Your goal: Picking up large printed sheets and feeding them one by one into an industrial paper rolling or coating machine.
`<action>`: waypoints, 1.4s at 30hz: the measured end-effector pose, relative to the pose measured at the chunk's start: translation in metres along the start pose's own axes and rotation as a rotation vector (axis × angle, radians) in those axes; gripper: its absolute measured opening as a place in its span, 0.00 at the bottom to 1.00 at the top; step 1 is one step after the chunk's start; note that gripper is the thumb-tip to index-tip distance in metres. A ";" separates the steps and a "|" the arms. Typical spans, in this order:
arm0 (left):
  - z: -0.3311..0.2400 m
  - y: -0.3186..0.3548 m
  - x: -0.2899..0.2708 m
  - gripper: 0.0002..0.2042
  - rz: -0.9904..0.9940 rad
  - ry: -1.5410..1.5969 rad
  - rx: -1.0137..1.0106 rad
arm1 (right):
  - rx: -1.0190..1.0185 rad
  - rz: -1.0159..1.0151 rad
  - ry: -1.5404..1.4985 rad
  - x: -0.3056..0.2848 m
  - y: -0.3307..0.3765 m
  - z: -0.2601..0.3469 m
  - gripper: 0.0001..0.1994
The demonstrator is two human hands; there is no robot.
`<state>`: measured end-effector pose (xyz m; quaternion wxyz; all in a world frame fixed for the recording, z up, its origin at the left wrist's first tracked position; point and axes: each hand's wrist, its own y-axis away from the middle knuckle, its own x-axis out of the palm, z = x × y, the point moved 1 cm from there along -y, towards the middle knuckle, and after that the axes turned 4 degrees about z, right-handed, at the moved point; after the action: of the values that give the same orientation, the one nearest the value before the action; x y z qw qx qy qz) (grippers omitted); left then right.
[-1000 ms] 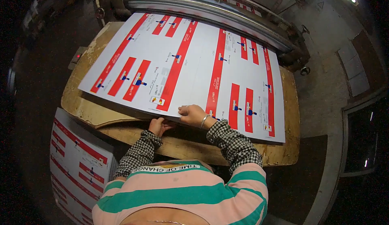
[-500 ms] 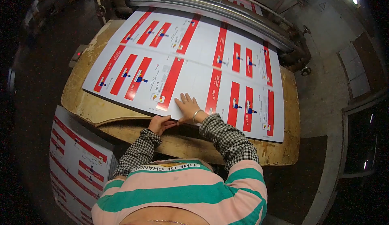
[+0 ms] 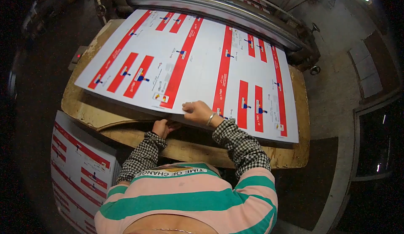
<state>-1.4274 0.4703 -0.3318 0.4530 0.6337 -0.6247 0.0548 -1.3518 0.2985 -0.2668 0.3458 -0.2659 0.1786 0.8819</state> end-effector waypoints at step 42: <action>0.001 -0.001 -0.005 0.14 0.010 -0.014 -0.015 | 0.264 -0.031 0.255 -0.017 -0.054 -0.031 0.19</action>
<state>-1.4278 0.4730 -0.3363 0.4531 0.6274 -0.6315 0.0481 -1.2930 0.3120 -0.2882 0.3660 -0.3307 0.3311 0.8044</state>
